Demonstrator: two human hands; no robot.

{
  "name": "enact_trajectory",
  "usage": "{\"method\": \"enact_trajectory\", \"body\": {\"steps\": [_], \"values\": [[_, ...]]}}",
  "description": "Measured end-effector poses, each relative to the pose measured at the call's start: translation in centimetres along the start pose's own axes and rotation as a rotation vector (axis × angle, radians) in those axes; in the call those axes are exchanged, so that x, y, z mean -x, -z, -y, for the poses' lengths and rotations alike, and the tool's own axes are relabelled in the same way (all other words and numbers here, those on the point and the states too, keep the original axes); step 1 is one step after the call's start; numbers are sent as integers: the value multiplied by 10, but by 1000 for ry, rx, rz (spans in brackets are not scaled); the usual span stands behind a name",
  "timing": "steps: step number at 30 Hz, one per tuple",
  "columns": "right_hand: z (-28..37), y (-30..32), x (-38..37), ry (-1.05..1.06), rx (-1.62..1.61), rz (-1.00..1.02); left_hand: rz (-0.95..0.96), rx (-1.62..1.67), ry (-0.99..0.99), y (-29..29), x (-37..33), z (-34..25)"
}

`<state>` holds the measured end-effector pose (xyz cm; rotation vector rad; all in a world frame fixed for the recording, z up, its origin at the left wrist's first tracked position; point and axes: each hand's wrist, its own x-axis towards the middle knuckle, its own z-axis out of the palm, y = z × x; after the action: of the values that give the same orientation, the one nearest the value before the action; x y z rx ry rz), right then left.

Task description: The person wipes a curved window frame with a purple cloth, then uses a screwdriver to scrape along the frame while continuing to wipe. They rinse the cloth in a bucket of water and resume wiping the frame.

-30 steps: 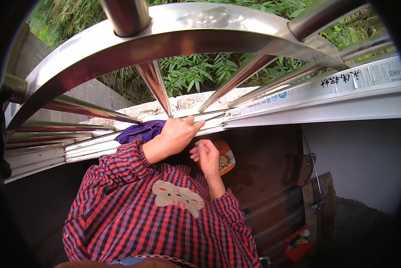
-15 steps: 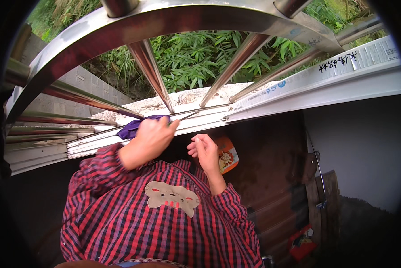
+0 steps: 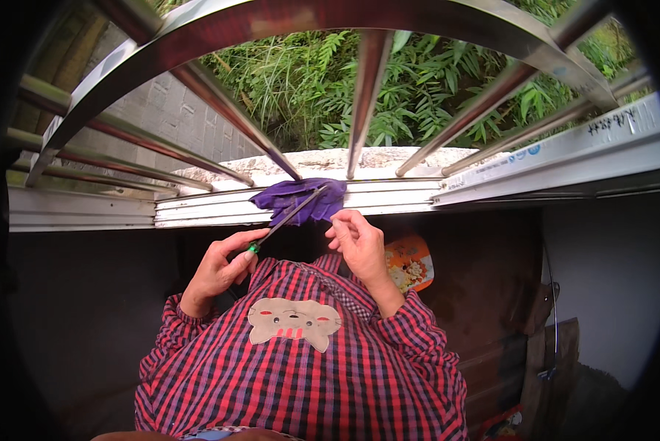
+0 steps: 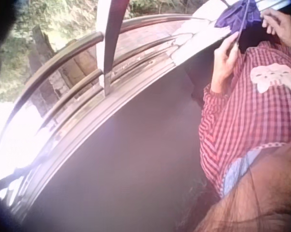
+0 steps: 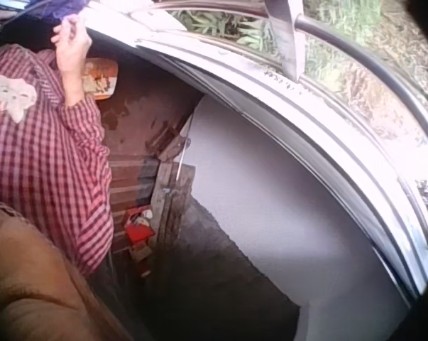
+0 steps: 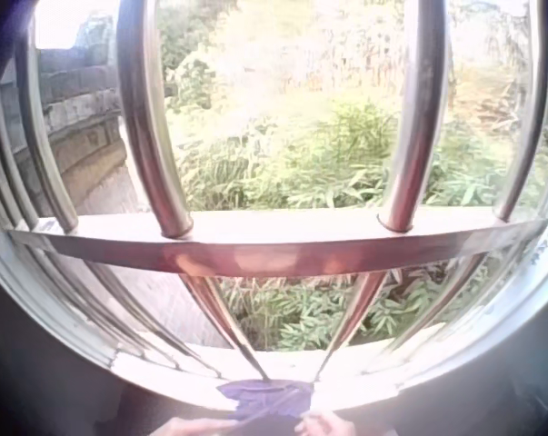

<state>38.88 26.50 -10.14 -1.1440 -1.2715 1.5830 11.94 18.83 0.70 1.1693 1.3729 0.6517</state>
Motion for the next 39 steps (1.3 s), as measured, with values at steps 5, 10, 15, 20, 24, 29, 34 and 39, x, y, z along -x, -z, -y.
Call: {"method": "enact_trajectory", "body": {"steps": [5,10,15,20,24,29,34,39], "values": [[-1,-13,-15,343,648,-59,-48,206,136,13,28,23],[-36,-38,-54,361,1066,5,42,283,83,14,25,20],[-45,1,-51,345,471,-124,-90,-409,-50,17,15,7],[24,18,11,213,-118,-147,-44,-641,-124,26,4,-11],[52,-28,7,686,619,203,154,-458,-83,30,-8,-27],[33,-14,19,774,776,93,291,-371,60,18,-13,-39],[13,88,22,312,867,-197,183,-410,-8,48,-2,-57],[18,138,35,262,294,-448,72,-467,42,56,2,-36]]}}
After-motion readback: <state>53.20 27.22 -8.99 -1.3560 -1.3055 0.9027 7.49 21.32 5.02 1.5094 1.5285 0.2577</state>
